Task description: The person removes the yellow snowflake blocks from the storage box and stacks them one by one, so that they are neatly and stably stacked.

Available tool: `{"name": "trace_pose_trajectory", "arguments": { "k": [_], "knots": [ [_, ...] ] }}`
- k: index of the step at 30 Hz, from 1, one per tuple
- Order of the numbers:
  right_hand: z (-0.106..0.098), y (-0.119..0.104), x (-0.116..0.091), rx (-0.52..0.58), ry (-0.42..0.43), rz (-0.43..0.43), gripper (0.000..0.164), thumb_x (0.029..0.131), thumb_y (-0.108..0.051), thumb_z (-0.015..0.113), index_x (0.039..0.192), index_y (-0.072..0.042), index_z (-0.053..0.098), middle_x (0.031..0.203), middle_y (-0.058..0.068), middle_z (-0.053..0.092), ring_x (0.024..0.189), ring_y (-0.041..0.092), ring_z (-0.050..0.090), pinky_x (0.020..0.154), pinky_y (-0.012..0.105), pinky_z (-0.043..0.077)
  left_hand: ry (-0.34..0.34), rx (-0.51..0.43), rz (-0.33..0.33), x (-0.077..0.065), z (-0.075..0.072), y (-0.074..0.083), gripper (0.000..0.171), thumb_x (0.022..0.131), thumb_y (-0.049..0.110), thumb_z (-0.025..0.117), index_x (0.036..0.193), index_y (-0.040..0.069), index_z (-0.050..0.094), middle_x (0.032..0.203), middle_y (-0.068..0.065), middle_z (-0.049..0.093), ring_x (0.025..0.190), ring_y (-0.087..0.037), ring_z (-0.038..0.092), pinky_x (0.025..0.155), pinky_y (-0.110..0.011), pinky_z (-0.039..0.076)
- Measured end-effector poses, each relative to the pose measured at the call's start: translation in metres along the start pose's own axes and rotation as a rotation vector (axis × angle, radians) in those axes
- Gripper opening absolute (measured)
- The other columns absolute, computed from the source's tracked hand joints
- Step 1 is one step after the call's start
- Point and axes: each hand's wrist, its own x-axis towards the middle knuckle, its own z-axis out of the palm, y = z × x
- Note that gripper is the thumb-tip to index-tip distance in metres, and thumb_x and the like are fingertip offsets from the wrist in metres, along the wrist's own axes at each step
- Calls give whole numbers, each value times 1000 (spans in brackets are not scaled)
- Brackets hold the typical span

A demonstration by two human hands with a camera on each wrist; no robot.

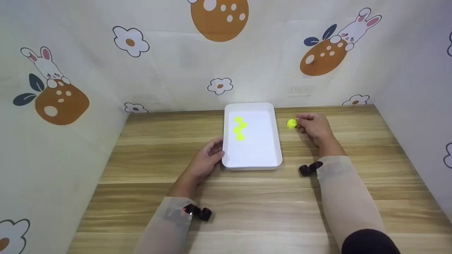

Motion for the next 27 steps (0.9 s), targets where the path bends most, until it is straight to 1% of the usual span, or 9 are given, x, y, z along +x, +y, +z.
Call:
{"name": "trace_pose_trajectory", "arguments": {
  "k": [5, 12, 19, 27],
  "knots": [
    [1, 1, 2, 7, 3, -2, 36, 105, -23, 69, 138, -6, 70, 118, 4, 71, 94, 11, 69, 80, 21, 62, -1, -3, -3, 1, 0, -1, 57, 107, 9, 62, 162, 13, 45, 165, -11, 50, 153, -29, 49, 128, -45, 42],
    [1, 1, 2, -12, 2, -14, 38, 106, -24, 69, 139, -6, 69, 119, 4, 72, 95, 10, 69, 80, 21, 62, -6, -9, -11, 0, 0, 1, 58, 107, 10, 63, 162, 14, 45, 166, -10, 49, 154, -28, 48, 129, -45, 42],
    [-1, 1, 0, -18, -3, -45, 40, 105, -25, 70, 140, -4, 69, 115, 6, 73, 91, 10, 70, 79, 20, 62, -13, -8, -12, -2, 0, 2, 58, 107, 10, 63, 163, 12, 44, 167, -9, 47, 154, -28, 47, 128, -45, 43],
    [-1, 0, -1, -28, -2, -35, 39, 106, -26, 68, 139, -4, 70, 111, 5, 74, 90, 10, 69, 79, 20, 61, -4, -4, -18, -2, 0, 2, 58, 107, 11, 63, 162, 13, 44, 166, -9, 48, 154, -27, 47, 129, -45, 42]
  ]
}}
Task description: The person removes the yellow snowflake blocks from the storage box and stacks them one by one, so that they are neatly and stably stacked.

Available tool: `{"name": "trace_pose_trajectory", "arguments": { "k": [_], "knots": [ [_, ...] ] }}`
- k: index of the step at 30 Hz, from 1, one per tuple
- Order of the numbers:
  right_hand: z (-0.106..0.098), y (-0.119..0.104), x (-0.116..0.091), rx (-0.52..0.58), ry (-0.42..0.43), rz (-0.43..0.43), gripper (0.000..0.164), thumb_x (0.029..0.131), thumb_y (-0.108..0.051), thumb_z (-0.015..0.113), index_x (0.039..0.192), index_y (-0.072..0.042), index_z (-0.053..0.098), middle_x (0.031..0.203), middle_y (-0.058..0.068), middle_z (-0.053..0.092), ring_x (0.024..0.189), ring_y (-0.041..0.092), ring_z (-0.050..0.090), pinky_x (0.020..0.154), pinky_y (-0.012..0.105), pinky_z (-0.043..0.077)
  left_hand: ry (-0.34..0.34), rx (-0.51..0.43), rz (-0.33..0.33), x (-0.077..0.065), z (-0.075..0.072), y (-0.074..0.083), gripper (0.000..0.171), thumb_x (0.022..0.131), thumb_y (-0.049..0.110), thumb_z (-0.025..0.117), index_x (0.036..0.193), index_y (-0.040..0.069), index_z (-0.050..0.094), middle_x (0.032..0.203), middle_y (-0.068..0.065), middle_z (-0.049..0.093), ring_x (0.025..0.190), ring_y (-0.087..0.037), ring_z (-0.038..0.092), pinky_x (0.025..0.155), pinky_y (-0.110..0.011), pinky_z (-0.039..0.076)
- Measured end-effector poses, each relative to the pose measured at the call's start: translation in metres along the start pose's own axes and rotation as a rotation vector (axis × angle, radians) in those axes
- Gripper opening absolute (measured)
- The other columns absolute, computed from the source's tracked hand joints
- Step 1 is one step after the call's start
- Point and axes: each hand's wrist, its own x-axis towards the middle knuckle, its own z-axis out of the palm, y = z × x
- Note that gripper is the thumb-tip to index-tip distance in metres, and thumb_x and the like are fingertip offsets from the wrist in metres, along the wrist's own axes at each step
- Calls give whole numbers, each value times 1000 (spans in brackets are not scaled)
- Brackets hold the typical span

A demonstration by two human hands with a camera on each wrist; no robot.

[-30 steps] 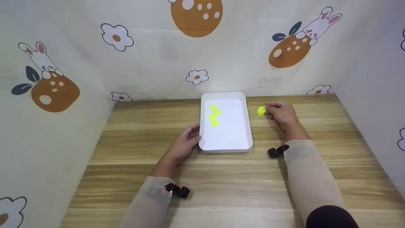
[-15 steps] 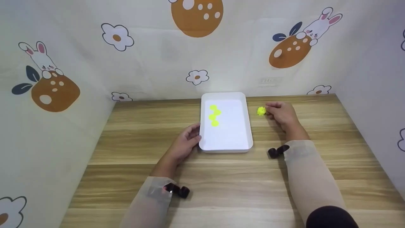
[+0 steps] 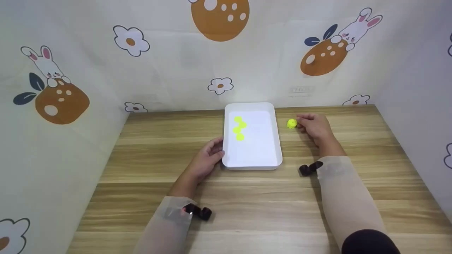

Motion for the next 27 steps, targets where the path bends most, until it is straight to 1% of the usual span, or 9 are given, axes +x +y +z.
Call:
{"name": "trace_pose_trajectory", "arguments": {
  "k": [5, 11, 14, 17, 21, 27],
  "knots": [
    [0, 1, 0, -4, -3, 11, 39, 107, -26, 67, 138, -4, 69, 108, 4, 74, 88, 9, 69, 79, 20, 61, 5, 2, -13, 1, 0, -1, 58, 107, 12, 63, 162, 14, 45, 166, -9, 49, 154, -27, 48, 129, -45, 42],
    [1, 1, 1, -39, 5, 21, 37, 107, -28, 66, 136, -5, 71, 106, 2, 73, 89, 10, 68, 78, 20, 61, 3, 5, -19, 1, 0, -1, 58, 107, 11, 63, 162, 15, 45, 165, -8, 49, 153, -26, 48, 129, -45, 42],
    [2, 1, 1, -60, 6, 20, 37, 108, -30, 65, 135, -5, 71, 103, -1, 73, 88, 9, 68, 78, 19, 60, 0, 6, -15, 2, -1, -1, 58, 107, 11, 63, 162, 15, 44, 165, -8, 49, 154, -26, 48, 129, -45, 42],
    [2, 1, 1, -66, -3, -3, 38, 107, -30, 66, 134, -2, 71, 98, -3, 74, 85, 7, 68, 76, 19, 60, -5, 7, -10, 2, -1, -2, 58, 108, 11, 62, 163, 15, 44, 167, -8, 48, 154, -26, 48, 129, -44, 42],
    [2, 1, 1, -37, -17, -30, 41, 107, -28, 67, 133, 3, 70, 93, -4, 75, 81, 7, 69, 75, 18, 60, -8, 11, -5, 1, 0, -2, 58, 108, 12, 62, 163, 16, 44, 168, -6, 46, 154, -26, 48, 129, -43, 42],
    [0, 0, 1, 63, 0, 10, 39, 106, -26, 67, 134, 1, 70, 94, -3, 75, 83, 8, 69, 76, 19, 61, -3, 19, -11, 1, 0, 0, 57, 108, 14, 63, 162, 17, 46, 167, -5, 48, 153, -24, 49, 128, -43, 43]
  ]
}}
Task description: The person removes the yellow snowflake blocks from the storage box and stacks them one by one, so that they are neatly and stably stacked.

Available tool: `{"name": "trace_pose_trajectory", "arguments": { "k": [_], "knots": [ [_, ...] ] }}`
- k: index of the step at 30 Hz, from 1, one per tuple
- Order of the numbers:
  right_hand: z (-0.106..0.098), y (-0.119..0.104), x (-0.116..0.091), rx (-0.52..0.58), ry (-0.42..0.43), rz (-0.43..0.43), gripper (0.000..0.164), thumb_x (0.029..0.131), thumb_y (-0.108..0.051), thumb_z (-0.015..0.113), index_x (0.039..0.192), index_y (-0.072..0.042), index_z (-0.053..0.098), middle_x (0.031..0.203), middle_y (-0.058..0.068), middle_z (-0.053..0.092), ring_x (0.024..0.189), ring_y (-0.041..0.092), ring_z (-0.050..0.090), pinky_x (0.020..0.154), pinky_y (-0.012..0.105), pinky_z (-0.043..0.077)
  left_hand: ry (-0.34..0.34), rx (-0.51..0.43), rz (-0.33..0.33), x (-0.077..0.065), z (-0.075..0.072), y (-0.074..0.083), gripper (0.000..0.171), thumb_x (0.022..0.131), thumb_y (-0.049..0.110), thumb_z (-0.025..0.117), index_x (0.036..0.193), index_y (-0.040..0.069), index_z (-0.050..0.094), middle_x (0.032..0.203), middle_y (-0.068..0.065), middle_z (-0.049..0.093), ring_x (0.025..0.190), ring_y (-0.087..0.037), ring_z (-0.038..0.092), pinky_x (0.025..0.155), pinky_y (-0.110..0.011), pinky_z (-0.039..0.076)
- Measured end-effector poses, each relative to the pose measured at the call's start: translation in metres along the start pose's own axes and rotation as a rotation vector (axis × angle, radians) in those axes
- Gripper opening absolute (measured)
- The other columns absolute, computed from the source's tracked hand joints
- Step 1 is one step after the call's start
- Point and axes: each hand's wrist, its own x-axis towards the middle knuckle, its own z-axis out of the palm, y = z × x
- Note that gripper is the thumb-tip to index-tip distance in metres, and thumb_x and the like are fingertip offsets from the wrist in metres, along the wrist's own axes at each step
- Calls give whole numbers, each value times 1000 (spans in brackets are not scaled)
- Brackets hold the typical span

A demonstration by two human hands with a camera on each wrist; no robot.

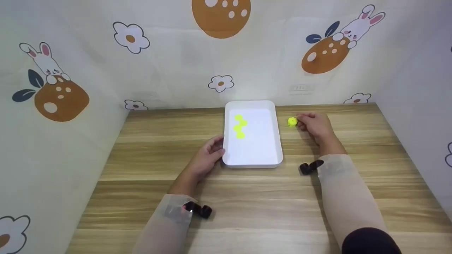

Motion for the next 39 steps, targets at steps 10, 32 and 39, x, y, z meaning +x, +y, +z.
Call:
{"name": "trace_pose_trajectory", "arguments": {
  "k": [10, 32, 39],
  "knots": [
    [-2, -18, -7, 140, -5, 28, 40, 107, -29, 66, 138, -3, 66, 114, 4, 73, 93, 14, 68, 87, 30, 62, -1, -24, 2, 1, 0, -1, 57, 107, 12, 63, 162, 16, 46, 165, -7, 50, 153, -25, 50, 128, -44, 43],
    [75, -96, -24, 123, -218, -139, 31, 102, -26, 75, 130, -14, 74, 115, 3, 72, 101, 22, 68, 89, 31, 61, 8, -45, 32, 0, -1, -2, 59, 107, 8, 63, 162, 12, 45, 168, -11, 47, 154, -30, 49, 128, -47, 43],
    [111, -111, -13, 139, -234, -71, 32, 102, -27, 74, 131, -14, 74, 125, 9, 72, 108, 26, 68, 91, 32, 60, 4, -49, 31, 2, 1, -2, 59, 106, 8, 63, 162, 12, 45, 167, -11, 48, 152, -30, 50, 127, -46, 44]
  ]
}}
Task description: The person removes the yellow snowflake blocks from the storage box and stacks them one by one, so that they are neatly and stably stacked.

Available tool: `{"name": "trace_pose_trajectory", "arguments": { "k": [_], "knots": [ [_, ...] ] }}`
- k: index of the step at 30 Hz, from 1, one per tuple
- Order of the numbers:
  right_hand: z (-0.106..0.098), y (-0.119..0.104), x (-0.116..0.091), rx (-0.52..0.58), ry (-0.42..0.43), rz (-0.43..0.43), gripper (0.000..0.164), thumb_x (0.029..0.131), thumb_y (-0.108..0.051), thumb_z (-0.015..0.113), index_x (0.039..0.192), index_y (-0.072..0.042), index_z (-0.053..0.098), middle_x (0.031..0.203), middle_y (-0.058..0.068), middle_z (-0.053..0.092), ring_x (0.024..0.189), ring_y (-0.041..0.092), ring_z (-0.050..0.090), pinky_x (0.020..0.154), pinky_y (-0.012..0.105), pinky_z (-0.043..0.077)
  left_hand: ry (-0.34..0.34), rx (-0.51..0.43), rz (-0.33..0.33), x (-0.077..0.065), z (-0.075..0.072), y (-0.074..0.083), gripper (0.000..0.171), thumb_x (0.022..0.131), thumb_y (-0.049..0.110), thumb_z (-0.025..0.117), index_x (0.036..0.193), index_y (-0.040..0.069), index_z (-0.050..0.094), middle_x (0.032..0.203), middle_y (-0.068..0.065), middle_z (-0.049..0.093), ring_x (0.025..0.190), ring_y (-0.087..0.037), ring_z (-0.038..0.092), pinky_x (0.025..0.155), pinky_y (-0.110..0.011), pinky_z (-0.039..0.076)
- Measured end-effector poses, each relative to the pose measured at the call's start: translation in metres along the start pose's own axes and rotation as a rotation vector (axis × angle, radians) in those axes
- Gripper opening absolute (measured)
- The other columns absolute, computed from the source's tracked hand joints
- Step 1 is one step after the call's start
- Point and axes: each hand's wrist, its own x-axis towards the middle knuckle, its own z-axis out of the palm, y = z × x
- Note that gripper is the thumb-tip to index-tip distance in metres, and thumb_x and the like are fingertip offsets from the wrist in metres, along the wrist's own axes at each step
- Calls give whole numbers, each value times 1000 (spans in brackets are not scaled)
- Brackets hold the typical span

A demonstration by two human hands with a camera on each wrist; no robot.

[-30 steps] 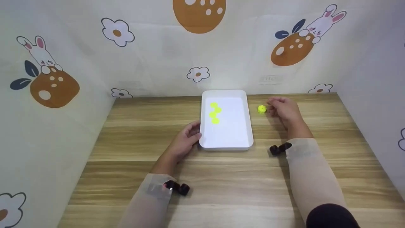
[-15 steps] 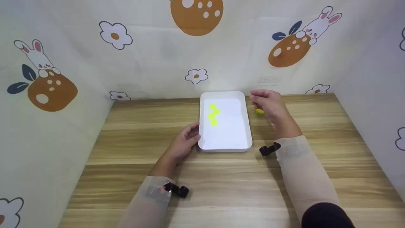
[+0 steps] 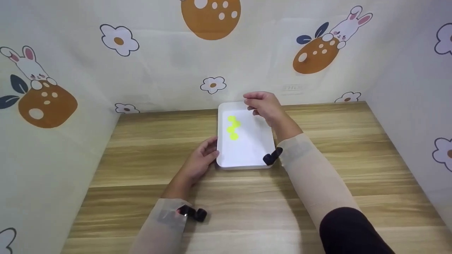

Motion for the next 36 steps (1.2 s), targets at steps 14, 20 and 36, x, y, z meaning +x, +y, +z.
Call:
{"name": "trace_pose_trajectory", "arguments": {
  "k": [14, 20, 36],
  "knots": [
    [42, 18, 41, -50, -1, -10, 34, 103, -29, 70, 131, -10, 74, 131, 14, 71, 107, 25, 68, 97, 41, 60, -28, -10, 19, 0, 0, 1, 59, 107, 6, 60, 163, 9, 42, 168, -13, 46, 155, -32, 47, 128, -48, 42],
    [46, 40, 45, -106, 18, -13, 24, 101, -26, 74, 121, -13, 77, 116, 9, 72, 105, 25, 65, 90, 36, 59, -18, -14, -4, 0, -1, 0, 58, 107, 8, 62, 162, 12, 44, 166, -10, 48, 154, -28, 48, 128, -45, 43],
    [41, 59, 49, -289, -22, -27, 28, 98, -20, 79, 125, -13, 76, 122, 7, 74, 109, 21, 66, 95, 32, 58, -7, 12, -23, 2, -2, 0, 57, 107, 11, 64, 161, 17, 47, 166, -7, 49, 153, -27, 49, 128, -46, 42]
  ]
}}
